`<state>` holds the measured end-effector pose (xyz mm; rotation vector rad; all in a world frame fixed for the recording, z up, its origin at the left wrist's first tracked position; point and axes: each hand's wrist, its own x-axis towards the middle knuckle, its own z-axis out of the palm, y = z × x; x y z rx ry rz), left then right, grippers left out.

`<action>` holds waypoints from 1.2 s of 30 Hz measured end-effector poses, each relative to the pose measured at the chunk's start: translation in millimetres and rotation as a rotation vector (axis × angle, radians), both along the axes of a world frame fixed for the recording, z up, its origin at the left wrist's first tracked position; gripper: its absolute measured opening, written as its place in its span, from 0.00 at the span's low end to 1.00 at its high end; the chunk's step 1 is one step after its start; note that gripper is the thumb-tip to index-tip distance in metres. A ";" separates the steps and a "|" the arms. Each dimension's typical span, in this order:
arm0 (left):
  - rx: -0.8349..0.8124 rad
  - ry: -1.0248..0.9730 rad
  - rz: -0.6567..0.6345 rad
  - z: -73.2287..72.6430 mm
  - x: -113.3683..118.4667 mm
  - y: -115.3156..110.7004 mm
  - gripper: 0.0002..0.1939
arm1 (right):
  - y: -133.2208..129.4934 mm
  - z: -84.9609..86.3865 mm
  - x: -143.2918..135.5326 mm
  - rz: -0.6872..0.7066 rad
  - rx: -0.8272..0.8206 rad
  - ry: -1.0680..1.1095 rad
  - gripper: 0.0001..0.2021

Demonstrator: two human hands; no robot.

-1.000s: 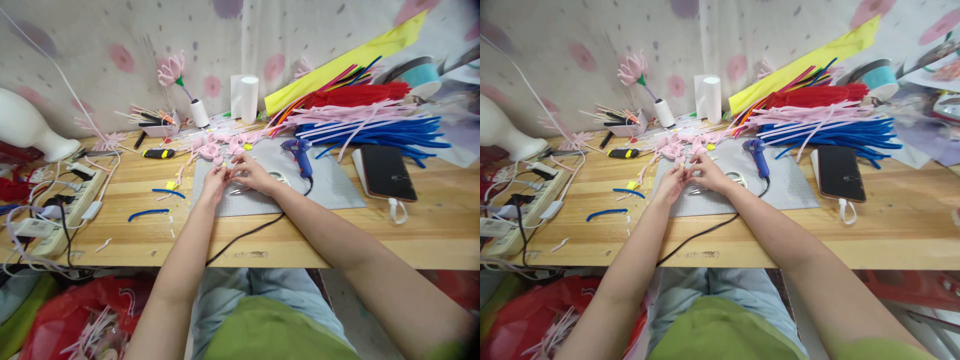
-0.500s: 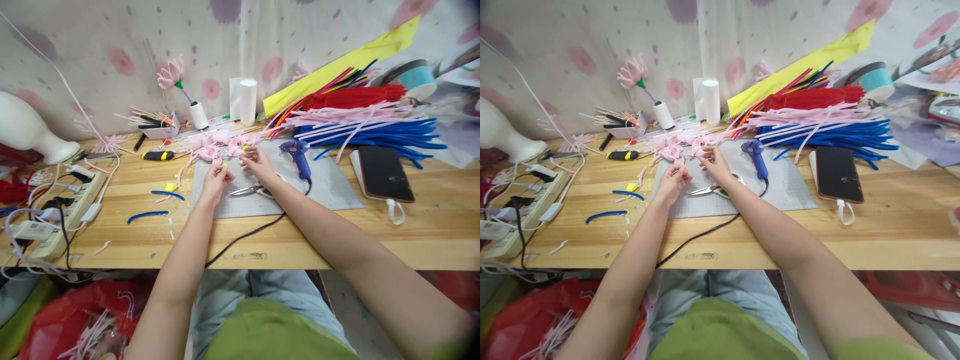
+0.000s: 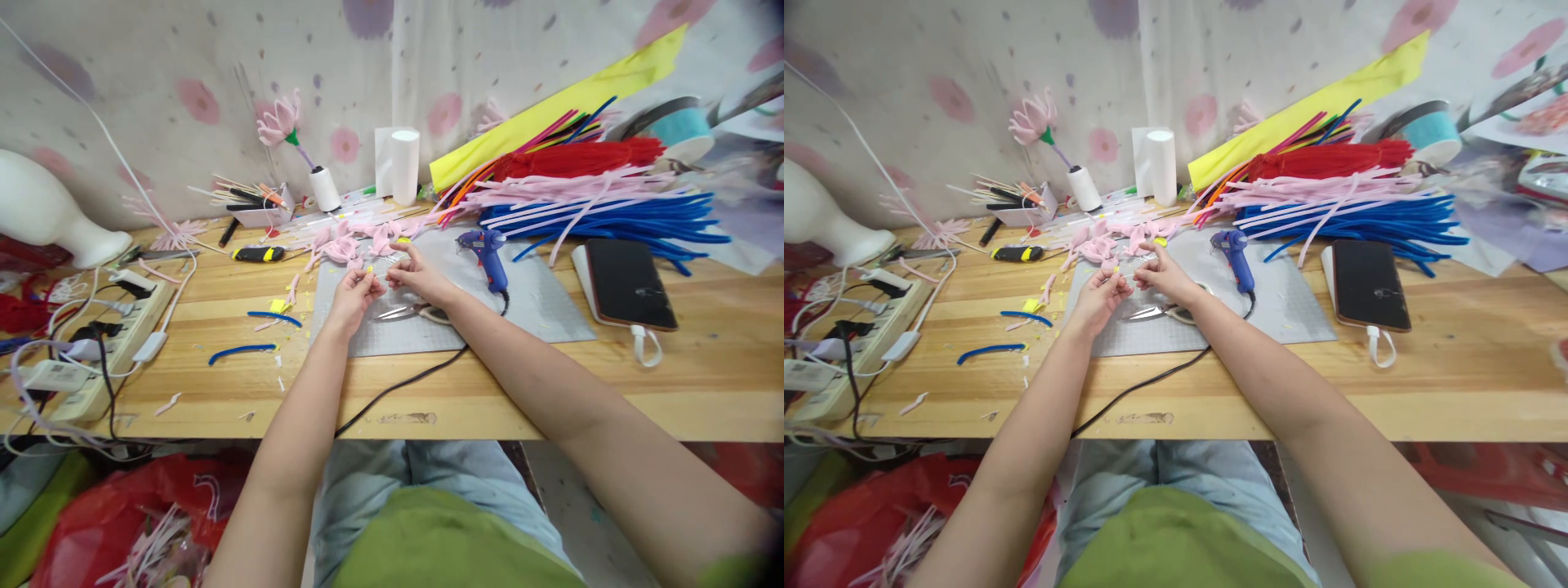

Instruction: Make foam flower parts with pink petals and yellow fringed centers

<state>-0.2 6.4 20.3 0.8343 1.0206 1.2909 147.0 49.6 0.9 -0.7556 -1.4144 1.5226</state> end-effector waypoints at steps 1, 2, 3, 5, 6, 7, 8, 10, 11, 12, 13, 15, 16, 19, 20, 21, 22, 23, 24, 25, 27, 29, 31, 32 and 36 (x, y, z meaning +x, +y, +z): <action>-0.007 0.028 0.001 -0.4 -0.3 0.4 0.11 | 0.5 -0.3 0.1 -0.022 0.007 -0.003 0.25; -0.017 0.065 0.004 -0.9 -0.7 0.9 0.11 | 0.8 -0.5 0.4 -0.045 0.017 -0.007 0.24; -0.027 0.107 0.014 -1.6 -1.1 1.4 0.11 | 1.0 -0.4 0.7 -0.063 0.031 -0.011 0.23; -0.044 0.188 0.065 -2.8 -1.9 2.7 0.11 | 0.8 0.2 1.2 -0.070 0.072 -0.020 0.22; -0.049 0.220 0.099 -3.3 -2.1 3.2 0.11 | 0.3 0.7 1.4 -0.057 0.096 -0.027 0.22; -0.052 0.241 0.128 -3.5 -2.1 3.5 0.11 | -0.2 1.1 1.4 -0.036 0.119 -0.037 0.22; -0.053 0.252 0.145 -3.5 -1.9 3.5 0.10 | -1.0 1.5 1.2 -0.012 0.141 -0.048 0.22; -0.053 0.248 0.126 -2.6 -0.9 2.4 0.10 | -2.4 1.6 0.3 0.022 0.185 -0.079 0.23; -0.052 0.237 0.097 -1.9 -0.2 1.5 0.09 | -3.1 1.4 -0.4 0.030 0.205 -0.097 0.23; -0.054 0.223 0.065 -1.0 0.6 0.4 0.09 | -3.7 1.0 -1.1 0.032 0.222 -0.114 0.22; -0.063 0.211 0.034 -0.1 1.4 -0.8 0.10 | -4.2 0.6 -1.9 0.032 0.234 -0.127 0.22; -0.103 0.191 -0.021 1.8 2.6 -3.0 0.11 | -5.0 -0.2 -3.0 0.025 0.248 -0.146 0.21; -0.128 0.182 -0.041 2.8 3.1 -3.9 0.11 | -5.3 -0.5 -3.5 0.015 0.254 -0.154 0.21; -0.184 0.157 -0.068 5.8 3.9 -6.0 0.12 | -6.2 -1.3 -4.2 -0.038 0.291 -0.202 0.19; -0.192 0.150 -0.071 6.9 4.2 -6.7 0.12 | -6.6 -1.5 -4.3 -0.059 0.306 -0.223 0.18; -0.199 0.144 -0.073 8.0 4.5 -7.4 0.12 | -7.0 -1.6 -4.4 -0.077 0.321 -0.242 0.18; -0.206 0.141 -0.075 9.0 4.8 -8.1 0.12 | -7.5 -1.7 -4.6 -0.089 0.333 -0.256 0.17; -0.214 0.141 -0.077 10.0 5.1 -8.7 0.11 | -7.9 -1.6 -4.8 -0.098 0.341 -0.267 0.17; -0.222 0.144 -0.080 11.0 5.5 -9.2 0.09 | -8.4 -1.3 -5.0 -0.105 0.346 -0.275 0.17; -0.230 0.150 -0.082 11.8 5.9 -9.6 0.08 | -9.0 -0.8 -5.2 -0.113 0.348 -0.282 0.16; -0.242 0.157 -0.092 13.2 6.5 -10.0 0.07 | -10.0 0.7 -5.7 -0.132 0.347 -0.298 0.15; -0.251 0.154 -0.092 14.3 6.9 -10.0 0.07 | -10.9 2.4 -6.0 -0.153 0.344 -0.315 0.14; -0.260 0.151 -0.077 15.1 7.0 -9.8 0.07 | -11.4 3.7 -6.1 -0.163 0.341 -0.317 0.14; -0.263 0.152 -0.068 15.4 6.9 -9.7 0.07 | -11.4 4.1 -6.1 -0.161 0.340 -0.311 0.15; -0.268 0.149 -0.078 15.2 6.3 -9.6 0.06 | -11.2 4.5 -5.9 -0.117 0.349 -0.282 0.16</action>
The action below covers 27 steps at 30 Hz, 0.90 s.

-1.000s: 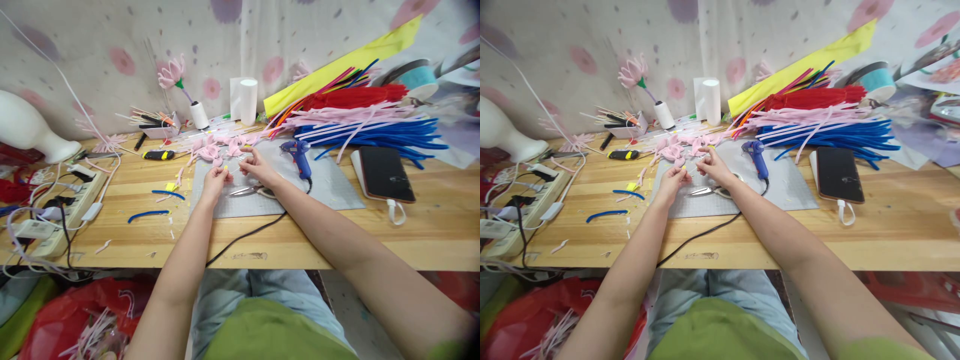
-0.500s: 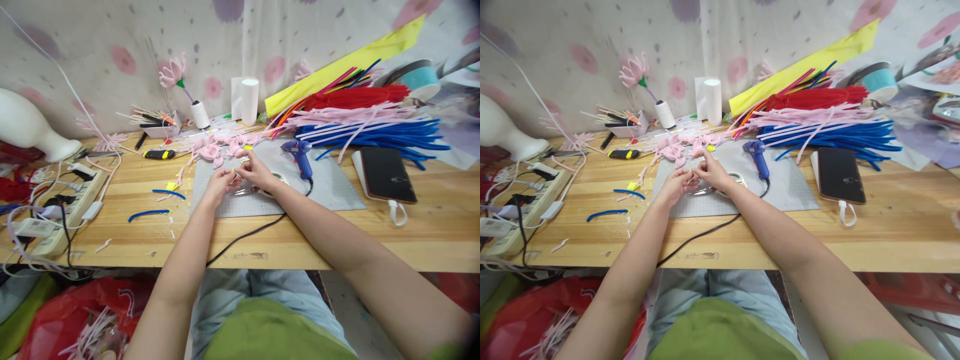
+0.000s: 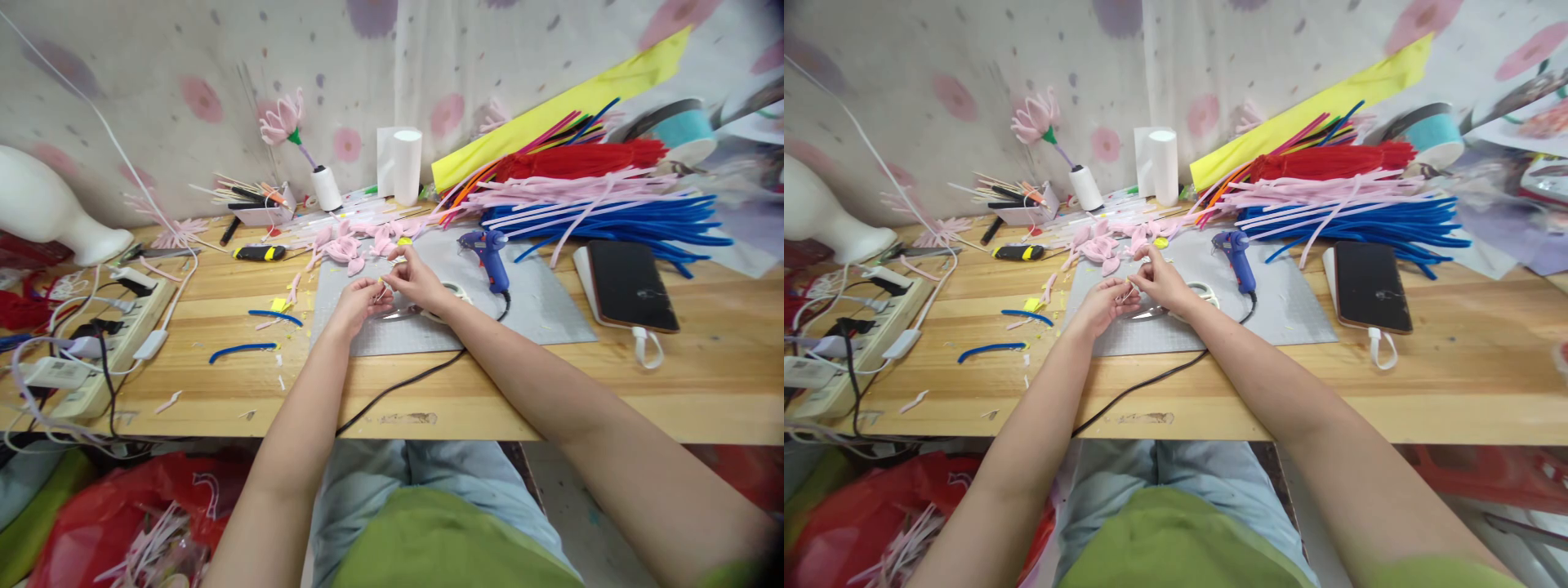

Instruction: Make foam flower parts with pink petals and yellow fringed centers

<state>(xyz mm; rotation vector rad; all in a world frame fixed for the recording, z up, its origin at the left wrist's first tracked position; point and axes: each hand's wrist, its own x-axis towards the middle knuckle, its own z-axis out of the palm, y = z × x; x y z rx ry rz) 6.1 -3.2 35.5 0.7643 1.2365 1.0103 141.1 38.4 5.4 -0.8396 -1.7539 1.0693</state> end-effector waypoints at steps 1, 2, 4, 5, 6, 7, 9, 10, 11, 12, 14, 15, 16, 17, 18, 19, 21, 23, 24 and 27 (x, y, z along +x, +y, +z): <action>-0.001 -0.004 -0.010 -0.4 -0.3 0.1 0.06 | 0.0 0.0 0.0 0.011 0.002 -0.002 0.16; -0.003 -0.007 -0.020 -0.9 -0.5 0.1 0.05 | 0.0 0.0 0.1 0.015 0.004 -0.006 0.16; -0.008 -0.010 -0.031 -2.0 -1.1 0.3 0.05 | 0.0 -0.1 0.2 0.010 0.006 -0.014 0.16; -0.009 -0.011 -0.033 -2.4 -1.3 0.4 0.05 | 0.1 -0.1 0.2 0.004 0.007 -0.017 0.16; -0.010 -0.014 -0.034 -2.8 -1.5 0.5 0.05 | 0.2 -0.1 0.2 -0.001 0.008 -0.019 0.15; -0.009 -0.017 -0.035 -3.1 -1.7 0.6 0.05 | 0.5 -0.2 0.1 -0.006 0.008 -0.021 0.15; -0.006 -0.023 -0.040 -3.5 -1.8 0.8 0.06 | 1.0 -0.6 0.0 -0.009 0.008 -0.022 0.15; -0.005 -0.023 -0.042 -3.8 -1.8 0.9 0.06 | 1.2 -0.9 -0.2 -0.008 0.007 -0.023 0.15; -0.002 -0.022 -0.044 -4.1 -1.8 1.1 0.07 | 1.3 -1.3 -0.4 -0.009 0.005 -0.024 0.14; 0.001 -0.020 -0.046 -4.6 -1.8 1.3 0.07 | 1.4 -1.7 -0.6 -0.010 0.004 -0.024 0.14; 0.010 -0.014 -0.047 -5.7 -1.7 1.6 0.06 | 1.3 -2.5 -1.0 -0.010 -0.002 -0.018 0.14; 0.015 -0.010 -0.046 -6.2 -1.6 1.7 0.06 | 1.2 -2.8 -1.2 -0.008 -0.007 -0.012 0.15; 0.019 -0.005 -0.048 -6.6 -1.6 1.7 0.05 | 1.0 -2.9 -1.3 -0.004 -0.014 -0.005 0.15; 0.023 0.001 -0.052 -6.9 -1.5 1.6 0.05 | 0.9 -2.9 -1.4 0.001 -0.023 0.001 0.15; 0.028 0.008 -0.057 -6.9 -1.4 1.4 0.05 | 0.9 -2.6 -1.5 0.004 -0.031 0.005 0.15; 0.036 0.016 -0.062 -6.8 -1.4 1.1 0.05 | 0.9 -2.1 -1.5 0.002 -0.038 0.004 0.14; 0.057 0.035 -0.064 -6.0 -1.3 0.5 0.06 | 1.3 -0.9 -1.3 -0.018 -0.047 -0.002 0.12; 0.076 0.054 -0.058 -5.3 -1.1 0.2 0.08 | 1.8 0.2 -0.9 -0.041 -0.055 -0.005 0.10; 0.083 0.062 -0.057 -5.1 -1.0 0.2 0.08 | 2.0 0.4 -0.6 -0.044 -0.060 -0.004 0.10; 0.098 0.077 -0.072 -6.1 -1.0 0.7 0.09 | 2.2 -0.9 -0.2 -0.011 -0.069 0.008 0.13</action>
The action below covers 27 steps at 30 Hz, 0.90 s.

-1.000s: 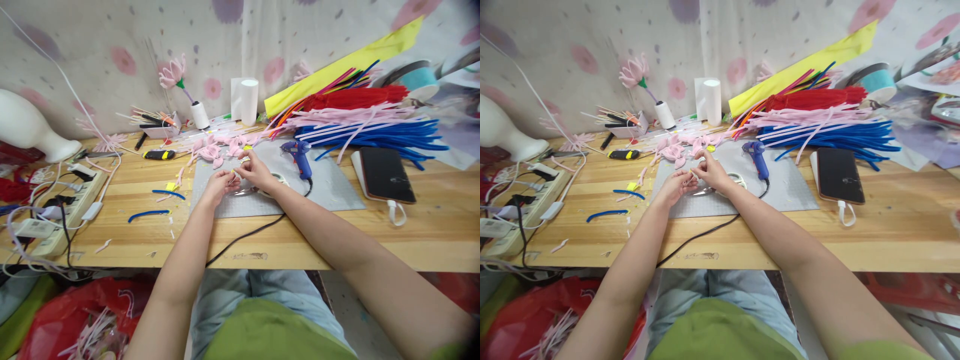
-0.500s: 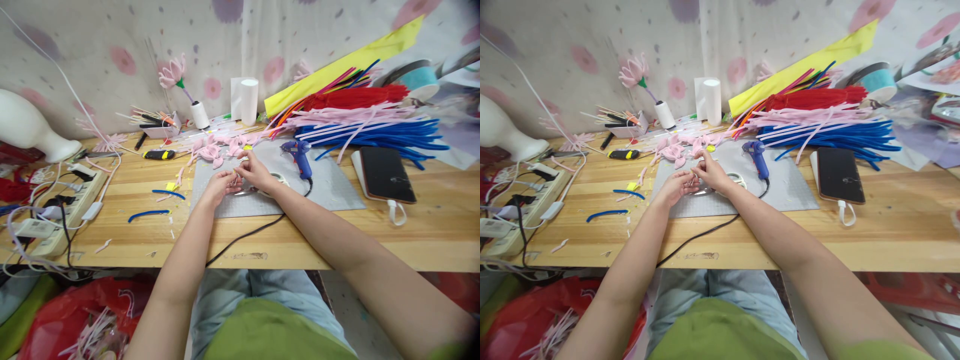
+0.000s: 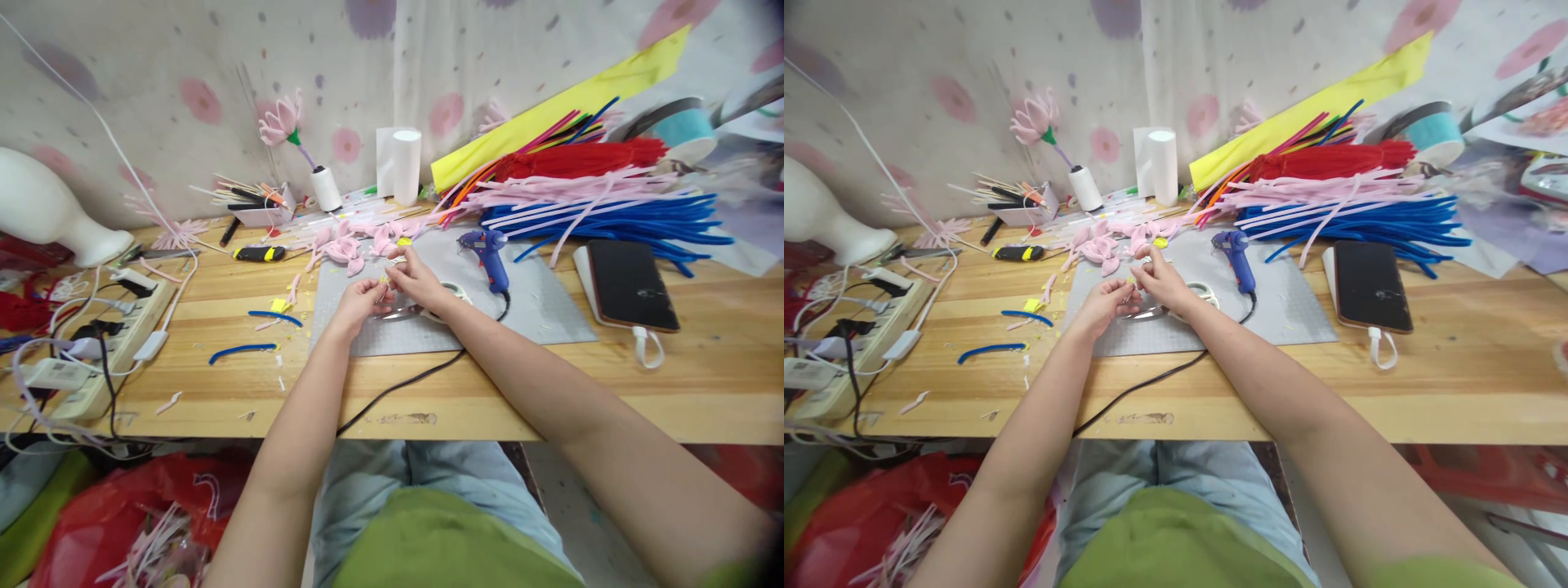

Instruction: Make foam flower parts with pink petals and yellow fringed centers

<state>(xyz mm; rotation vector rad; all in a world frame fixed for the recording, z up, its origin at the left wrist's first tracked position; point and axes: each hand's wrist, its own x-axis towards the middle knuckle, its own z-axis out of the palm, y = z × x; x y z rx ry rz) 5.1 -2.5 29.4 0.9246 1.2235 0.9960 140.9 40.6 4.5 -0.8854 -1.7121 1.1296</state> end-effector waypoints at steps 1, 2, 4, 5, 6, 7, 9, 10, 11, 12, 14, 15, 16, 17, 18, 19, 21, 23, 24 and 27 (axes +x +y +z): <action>0.004 0.003 -0.006 -0.7 -0.1 0.2 0.09 | 0.1 -1.0 0.0 0.016 0.003 0.007 0.15; 0.008 0.004 -0.010 -1.4 -0.2 0.4 0.09 | 0.3 -2.1 -0.1 0.031 0.009 0.017 0.16; 0.017 0.001 -0.014 -2.5 -0.9 0.4 0.09 | 1.0 -4.2 -0.3 0.050 0.028 0.043 0.17; 0.022 -0.005 -0.013 -2.8 -1.4 0.3 0.09 | 1.5 -4.9 -0.5 0.054 0.036 0.056 0.17; 0.025 -0.012 -0.009 -2.8 -1.9 0.2 0.09 | 2.0 -5.4 -0.5 0.056 0.040 0.067 0.17; 0.026 -0.019 -0.006 -2.7 -2.6 -0.1 0.09 | 2.4 -5.6 -0.6 0.058 0.042 0.076 0.17; 0.025 -0.026 -0.003 -2.2 -3.9 -0.4 0.09 | 3.0 -5.3 -0.5 0.066 0.035 0.086 0.17; 0.025 -0.024 -0.003 -1.9 -4.5 -0.5 0.10 | 3.2 -5.1 -0.4 0.072 0.031 0.089 0.17; 0.025 -0.020 -0.005 -1.6 -5.0 -0.6 0.10 | 3.2 -4.8 -0.3 0.076 0.029 0.090 0.17; 0.027 -0.012 -0.004 -1.4 -5.3 -0.6 0.10 | 3.2 -4.6 -0.3 0.077 0.031 0.091 0.17; 0.035 0.009 0.003 -1.1 -5.4 -0.7 0.11 | 3.0 -4.5 -0.2 0.079 0.039 0.090 0.17; 0.039 0.020 0.004 -0.8 -5.3 -0.7 0.11 | 2.9 -4.5 -0.1 0.082 0.043 0.088 0.17; 0.041 0.029 0.003 -0.6 -5.2 -0.8 0.11 | 2.9 -4.5 -0.1 0.084 0.046 0.086 0.17; 0.043 0.035 0.001 -0.2 -5.1 -0.9 0.10 | 3.0 -4.5 -0.1 0.086 0.048 0.081 0.16; 0.045 0.040 -0.004 0.2 -5.0 -1.0 0.10 | 3.1 -4.4 -0.1 0.085 0.050 0.073 0.16; 0.046 0.043 -0.007 0.5 -5.0 -1.1 0.10 | 3.1 -4.2 -0.2 0.081 0.051 0.063 0.16; 0.043 0.049 -0.007 0.9 -5.2 -1.2 0.09 | 2.8 -3.5 -0.4 0.067 0.055 0.038 0.15; 0.042 0.061 -0.009 0.6 -5.3 -1.2 0.09 | 1.5 -2.4 -0.7 0.065 0.052 0.021 0.15; 0.045 0.072 -0.013 0.3 -5.3 -1.1 0.08 | 0.4 -1.6 -0.9 0.074 0.046 0.013 0.15; 0.062 0.120 -0.039 -1.0 -4.5 -1.1 0.06 | -4.1 0.8 -1.2 0.115 0.022 -0.027 0.16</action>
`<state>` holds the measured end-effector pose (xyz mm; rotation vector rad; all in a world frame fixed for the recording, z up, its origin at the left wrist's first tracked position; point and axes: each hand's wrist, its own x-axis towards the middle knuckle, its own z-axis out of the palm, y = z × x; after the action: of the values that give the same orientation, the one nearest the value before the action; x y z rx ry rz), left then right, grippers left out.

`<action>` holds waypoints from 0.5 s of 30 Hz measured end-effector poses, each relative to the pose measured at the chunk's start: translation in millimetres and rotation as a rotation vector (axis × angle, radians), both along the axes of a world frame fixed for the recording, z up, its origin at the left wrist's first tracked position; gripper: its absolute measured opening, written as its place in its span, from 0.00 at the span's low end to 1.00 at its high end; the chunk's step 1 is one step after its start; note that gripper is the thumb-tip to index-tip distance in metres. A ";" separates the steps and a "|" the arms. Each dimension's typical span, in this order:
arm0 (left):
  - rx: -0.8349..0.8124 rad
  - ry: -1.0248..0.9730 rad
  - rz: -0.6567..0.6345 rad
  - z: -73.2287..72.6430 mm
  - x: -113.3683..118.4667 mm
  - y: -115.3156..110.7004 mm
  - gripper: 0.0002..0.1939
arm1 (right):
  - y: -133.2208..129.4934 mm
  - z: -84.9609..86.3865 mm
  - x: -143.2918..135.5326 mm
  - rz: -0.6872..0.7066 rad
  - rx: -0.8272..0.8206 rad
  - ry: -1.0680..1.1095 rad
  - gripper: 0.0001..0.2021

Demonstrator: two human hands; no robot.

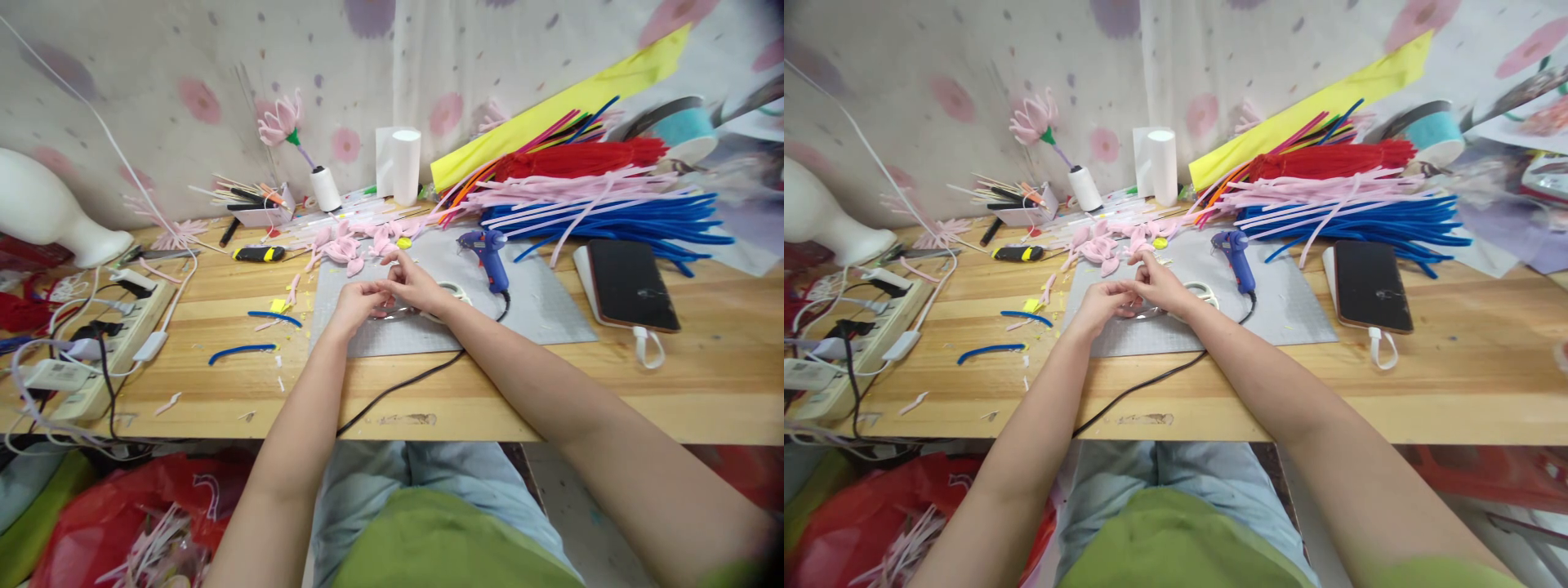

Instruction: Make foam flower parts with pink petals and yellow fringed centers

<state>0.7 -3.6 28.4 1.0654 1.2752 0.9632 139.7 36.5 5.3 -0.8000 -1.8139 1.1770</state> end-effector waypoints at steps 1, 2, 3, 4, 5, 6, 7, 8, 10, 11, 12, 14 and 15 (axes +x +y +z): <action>0.005 0.011 -0.009 -0.3 0.4 0.0 0.05 | -1.4 0.8 0.0 0.009 -0.004 -0.018 0.15; 0.006 0.017 -0.017 -0.5 0.8 -0.1 0.05 | -2.5 1.5 0.1 0.014 -0.005 -0.035 0.14; 0.006 0.016 -0.025 -0.5 1.1 -0.1 0.06 | -3.3 2.0 0.2 0.016 -0.003 -0.046 0.12; 0.004 0.012 -0.031 -0.5 1.3 -0.2 0.06 | -3.8 2.3 0.3 0.013 0.000 -0.051 0.11; 0.002 0.005 -0.033 -0.4 1.4 -0.3 0.07 | -4.0 2.3 0.4 0.010 0.002 -0.051 0.10; 0.000 -0.002 -0.035 -0.2 1.4 -0.5 0.08 | -4.1 2.3 0.4 0.009 0.003 -0.046 0.10; 0.000 -0.007 -0.037 0.1 1.5 -0.8 0.08 | -4.1 2.1 0.4 0.009 0.002 -0.038 0.10; 0.000 -0.011 -0.040 0.5 1.5 -1.1 0.08 | -4.2 2.0 0.2 0.012 -0.001 -0.025 0.11; -0.004 -0.015 -0.046 1.4 1.9 -1.9 0.08 | -4.5 1.9 -0.2 0.028 -0.011 -0.002 0.11; -0.009 -0.017 -0.047 2.0 2.1 -2.2 0.07 | -4.6 2.0 -0.4 0.038 -0.013 0.005 0.12; -0.014 -0.018 -0.045 2.5 2.1 -2.2 0.06 | -4.5 2.0 -0.6 0.044 -0.010 0.009 0.12; -0.022 -0.015 -0.015 3.6 0.9 -1.2 0.06 | -2.7 1.6 -0.9 0.026 0.010 0.011 0.12; -0.022 -0.010 0.017 4.2 -0.5 -0.1 0.06 | -0.8 0.8 -0.8 -0.005 0.022 0.015 0.13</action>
<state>0.1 -3.7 32.6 1.0334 1.2855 0.9639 138.9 35.7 6.1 -0.7809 -1.8086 1.1550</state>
